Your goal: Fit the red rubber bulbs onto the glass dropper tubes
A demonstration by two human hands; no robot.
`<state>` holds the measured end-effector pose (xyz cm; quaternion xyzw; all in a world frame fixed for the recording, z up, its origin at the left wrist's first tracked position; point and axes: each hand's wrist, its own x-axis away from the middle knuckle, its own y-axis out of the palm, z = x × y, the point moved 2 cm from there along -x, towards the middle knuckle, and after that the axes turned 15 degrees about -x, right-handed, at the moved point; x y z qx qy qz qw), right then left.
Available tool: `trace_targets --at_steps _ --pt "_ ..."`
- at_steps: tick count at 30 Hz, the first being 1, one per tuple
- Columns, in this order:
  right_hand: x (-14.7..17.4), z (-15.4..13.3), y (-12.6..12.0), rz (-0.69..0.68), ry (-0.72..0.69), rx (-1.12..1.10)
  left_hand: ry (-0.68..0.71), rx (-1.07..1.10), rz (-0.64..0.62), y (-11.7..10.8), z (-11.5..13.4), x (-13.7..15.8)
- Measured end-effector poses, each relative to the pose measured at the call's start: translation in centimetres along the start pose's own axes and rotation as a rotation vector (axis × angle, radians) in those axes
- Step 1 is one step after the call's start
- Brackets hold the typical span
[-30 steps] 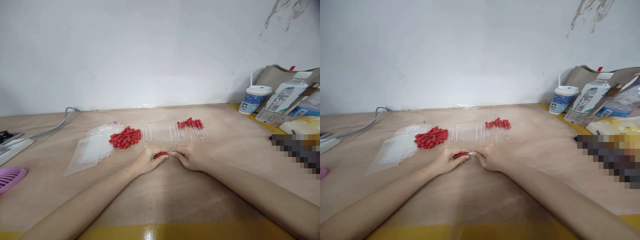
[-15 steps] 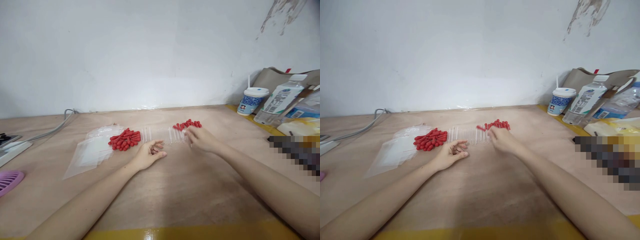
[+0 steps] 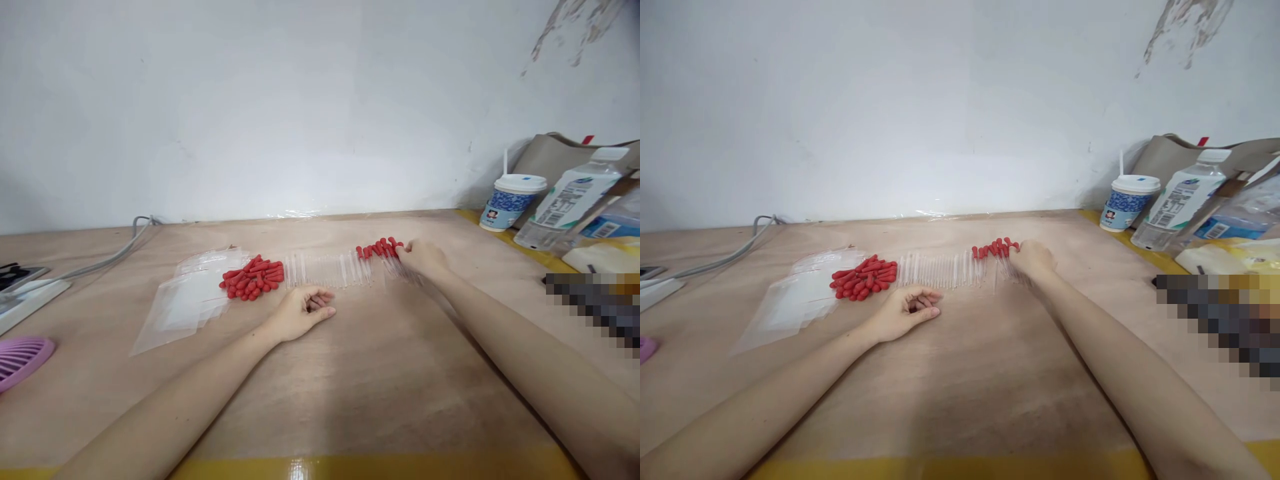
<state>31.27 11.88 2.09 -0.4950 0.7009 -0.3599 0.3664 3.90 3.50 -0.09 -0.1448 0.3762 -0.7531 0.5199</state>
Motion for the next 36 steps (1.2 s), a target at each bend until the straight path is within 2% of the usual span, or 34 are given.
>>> trace_targets --at_steps 9,15,22,27,30,36 --pt "1.2 -0.8 -0.1 0.017 -0.057 0.006 0.009 -0.032 0.004 0.0 0.1 0.1" --pt "3.8 -3.1 0.0 -0.110 -0.208 0.041 0.026 -0.036 0.012 0.0 0.1 0.1" --pt "4.6 -3.6 0.1 -0.182 -0.176 0.069 0.033 -0.038 0.010 0.1 -0.1 0.0" --pt "5.3 -3.1 -0.3 -0.348 -0.174 0.084 0.033 -0.034 0.002 0.2 0.0 0.1" --pt "5.9 -2.5 -0.3 -0.391 -0.211 0.093 0.040 -0.036 0.010 0.2 0.0 0.1" --pt "6.4 -1.9 0.6 -0.284 -0.234 0.006 0.045 -0.043 0.005 0.2 -0.1 0.1"
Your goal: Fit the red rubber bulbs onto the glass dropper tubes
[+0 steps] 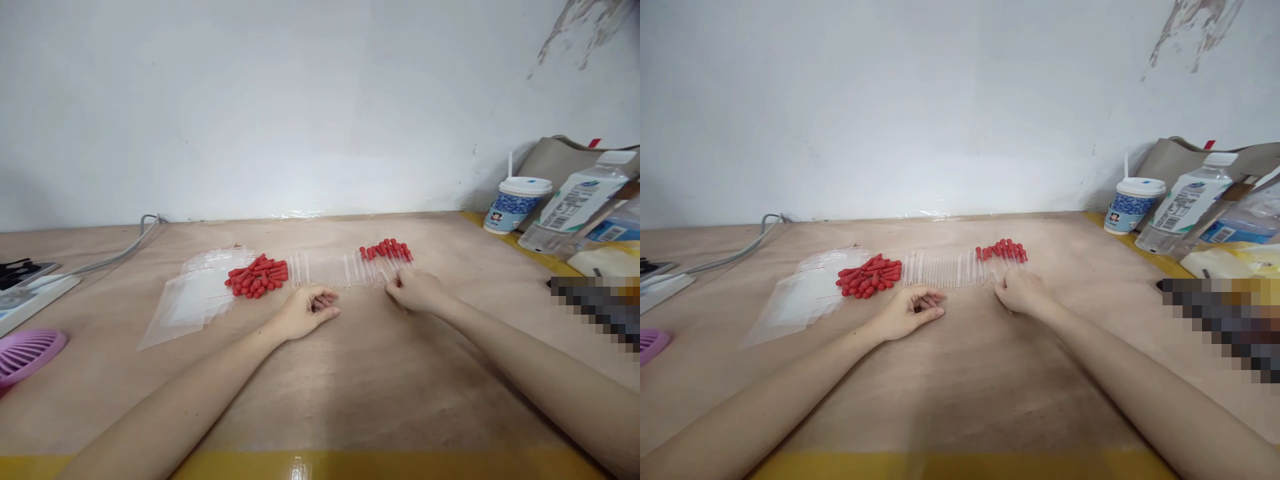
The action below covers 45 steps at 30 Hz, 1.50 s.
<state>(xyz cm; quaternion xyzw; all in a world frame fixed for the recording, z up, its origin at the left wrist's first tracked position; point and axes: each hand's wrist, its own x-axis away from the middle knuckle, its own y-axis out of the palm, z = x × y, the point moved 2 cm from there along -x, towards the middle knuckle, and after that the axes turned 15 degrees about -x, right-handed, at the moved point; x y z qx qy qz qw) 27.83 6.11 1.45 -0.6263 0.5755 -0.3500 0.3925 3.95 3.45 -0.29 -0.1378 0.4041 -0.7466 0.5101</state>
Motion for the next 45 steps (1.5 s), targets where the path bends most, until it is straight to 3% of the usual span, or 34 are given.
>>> trace_targets --at_steps 6,12,17,21,27,31,34,39,42,45 --pt "-1.0 0.7 0.8 -0.129 0.013 -0.175 -0.006 -0.012 -0.010 0.0 -0.1 0.0" --pt "-1.5 2.1 0.2 -0.109 0.061 -0.304 0.000 -0.037 -0.004 -0.1 0.1 0.0" --pt "-1.0 1.4 0.4 -0.164 -0.025 -0.508 0.006 -0.055 -0.004 -0.1 0.1 0.0" --pt "-0.9 0.7 0.9 -0.215 -0.008 -0.490 0.011 -0.045 0.003 0.0 0.0 0.1" --pt "-0.8 0.9 0.6 -0.163 0.025 -0.470 0.009 -0.048 -0.001 -0.1 0.0 0.0" --pt "-0.6 1.0 0.8 -0.136 -0.059 -0.500 0.024 -0.058 0.008 -0.2 0.5 0.2" --pt "0.1 0.7 1.0 -0.032 -0.131 -0.462 0.049 -0.183 0.084 -0.6 1.1 0.4" --pt "1.6 -0.8 1.1 0.216 -0.322 -0.337 0.039 -0.515 0.335 -3.9 1.1 -0.4" --pt "2.4 -1.7 1.5 0.271 -0.491 -0.264 -0.035 -0.721 0.361 -7.3 -0.2 -1.1" --pt "2.7 -2.2 2.0 0.278 -0.609 -0.184 -0.219 -0.949 0.381 -10.9 -1.7 -1.1"
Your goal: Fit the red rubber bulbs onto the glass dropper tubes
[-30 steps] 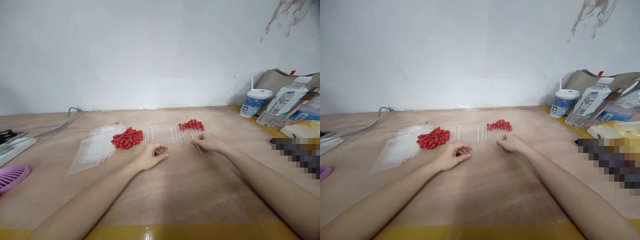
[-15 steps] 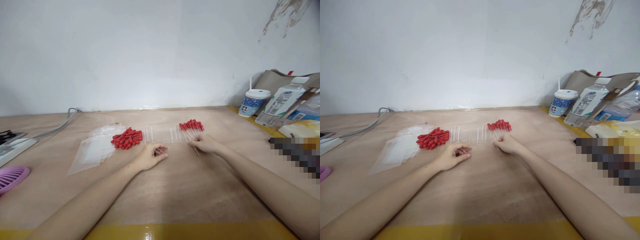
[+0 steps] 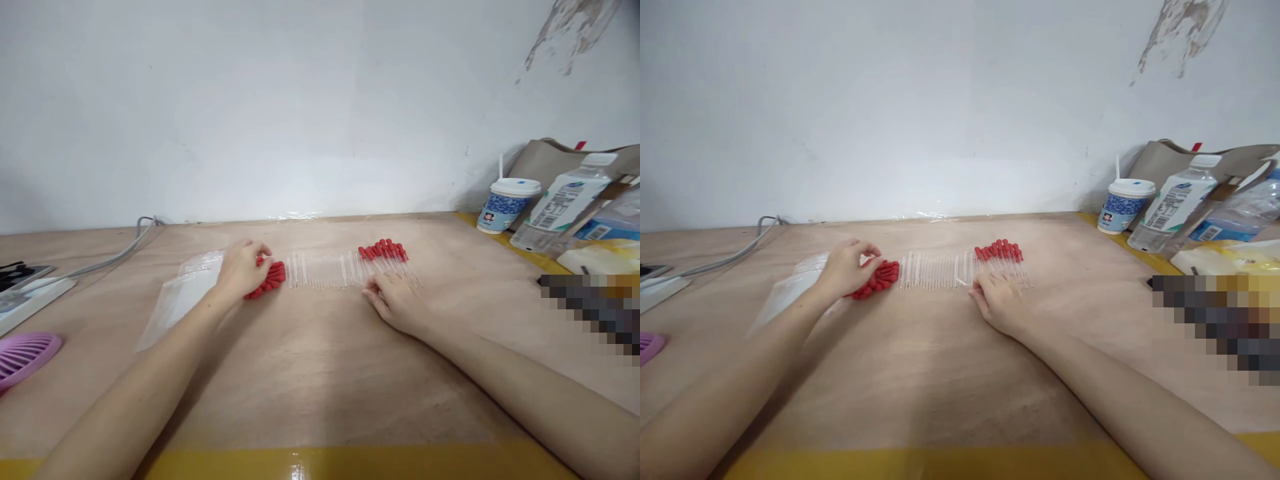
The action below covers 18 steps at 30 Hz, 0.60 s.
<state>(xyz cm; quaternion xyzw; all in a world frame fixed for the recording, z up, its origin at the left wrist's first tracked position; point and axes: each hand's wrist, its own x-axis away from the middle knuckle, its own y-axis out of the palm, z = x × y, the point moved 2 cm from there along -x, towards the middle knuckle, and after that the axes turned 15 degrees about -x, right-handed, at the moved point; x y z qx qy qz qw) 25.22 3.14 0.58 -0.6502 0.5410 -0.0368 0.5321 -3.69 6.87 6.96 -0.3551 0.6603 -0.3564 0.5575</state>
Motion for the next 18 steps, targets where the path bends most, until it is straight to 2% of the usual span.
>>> trace_targets --at_steps 3,5,7,9,15,18 --pt "0.1 0.0 0.5 -0.031 -0.036 -0.029 -0.060 -0.142 -0.184 -0.6 -2.3 -0.5" --pt "0.1 0.2 0.7 -0.045 -0.025 -0.063 0.002 -0.135 -0.354 -1.0 -2.8 -0.4" --pt "0.1 0.4 0.7 -0.053 -0.007 -0.080 0.068 -0.105 -0.468 -1.3 -2.6 -0.2" --pt "0.1 0.4 0.6 -0.053 0.001 -0.087 0.087 -0.110 -0.483 -1.4 -2.2 -0.1" --pt "0.2 0.4 0.6 -0.054 -0.008 -0.090 0.065 -0.180 -0.418 -0.5 -1.4 0.0" --pt "0.2 0.4 0.6 -0.051 -0.016 -0.097 0.041 -0.190 -0.438 -0.4 -1.3 0.0"
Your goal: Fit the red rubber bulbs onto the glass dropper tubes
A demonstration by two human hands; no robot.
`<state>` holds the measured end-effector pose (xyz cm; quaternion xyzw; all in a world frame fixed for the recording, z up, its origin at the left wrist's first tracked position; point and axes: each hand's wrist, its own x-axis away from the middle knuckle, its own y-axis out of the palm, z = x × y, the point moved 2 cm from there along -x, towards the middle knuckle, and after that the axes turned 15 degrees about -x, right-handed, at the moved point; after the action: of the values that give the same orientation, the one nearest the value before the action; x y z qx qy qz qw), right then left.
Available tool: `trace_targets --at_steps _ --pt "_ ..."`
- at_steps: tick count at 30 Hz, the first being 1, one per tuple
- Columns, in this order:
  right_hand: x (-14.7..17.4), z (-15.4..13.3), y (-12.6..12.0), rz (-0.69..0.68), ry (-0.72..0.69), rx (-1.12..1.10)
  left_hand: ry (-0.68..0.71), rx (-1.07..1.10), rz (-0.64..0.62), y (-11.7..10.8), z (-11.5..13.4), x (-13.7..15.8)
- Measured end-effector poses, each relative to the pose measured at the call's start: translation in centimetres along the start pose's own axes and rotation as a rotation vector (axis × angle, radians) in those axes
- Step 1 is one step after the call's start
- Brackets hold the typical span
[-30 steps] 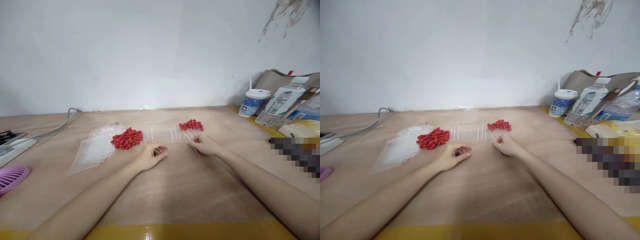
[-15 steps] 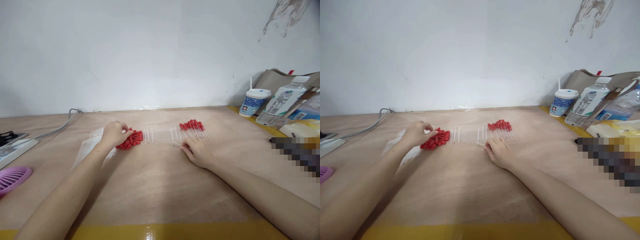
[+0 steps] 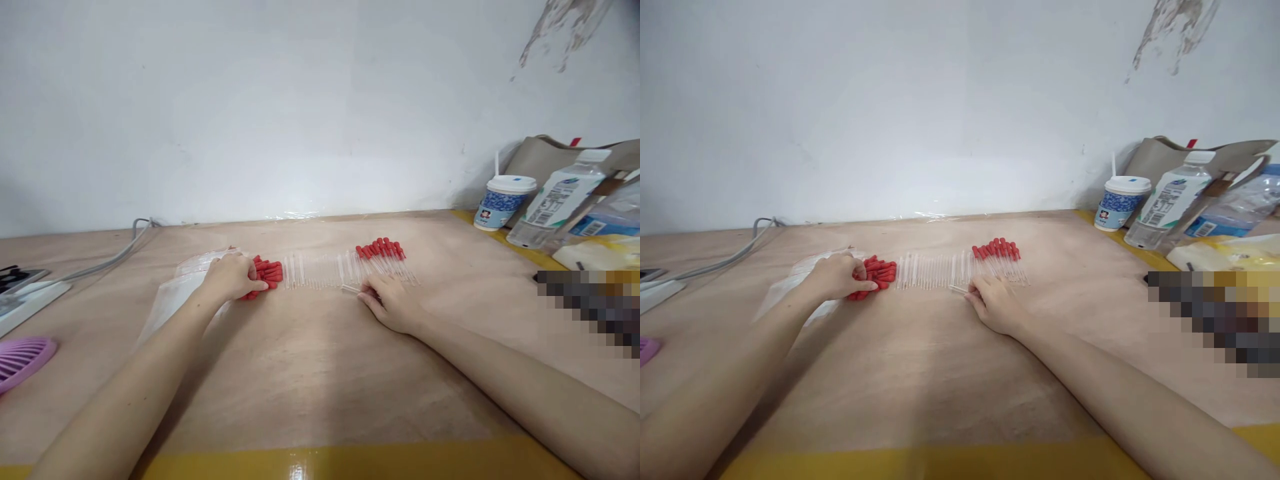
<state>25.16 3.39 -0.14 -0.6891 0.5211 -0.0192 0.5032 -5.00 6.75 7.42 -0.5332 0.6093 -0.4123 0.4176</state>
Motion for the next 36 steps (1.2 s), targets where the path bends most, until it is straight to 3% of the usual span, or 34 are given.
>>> trace_targets --at_steps 10,12,15,20,25,29,36 --pt "0.0 0.1 0.1 0.005 -0.010 -0.016 -0.093 0.041 -0.073 -0.6 0.5 0.3" --pt "0.0 0.1 0.1 0.007 -0.011 -0.020 -0.129 0.032 -0.047 -1.0 0.3 0.4" --pt "0.0 0.1 0.0 0.008 0.004 -0.030 -0.134 0.088 0.101 -1.7 0.6 0.7" --pt "0.0 0.2 0.0 0.047 0.002 -0.044 0.169 0.525 0.309 -1.8 4.6 2.3" --pt "0.0 0.5 0.2 0.037 -0.056 -0.036 0.430 0.640 0.316 0.5 9.4 3.9" --pt "0.0 0.5 0.2 0.016 -0.057 -0.031 0.439 0.663 0.285 2.1 10.5 4.3" --pt "0.0 0.1 0.0 0.037 -0.065 -0.080 0.488 0.723 0.285 2.4 11.5 4.3"
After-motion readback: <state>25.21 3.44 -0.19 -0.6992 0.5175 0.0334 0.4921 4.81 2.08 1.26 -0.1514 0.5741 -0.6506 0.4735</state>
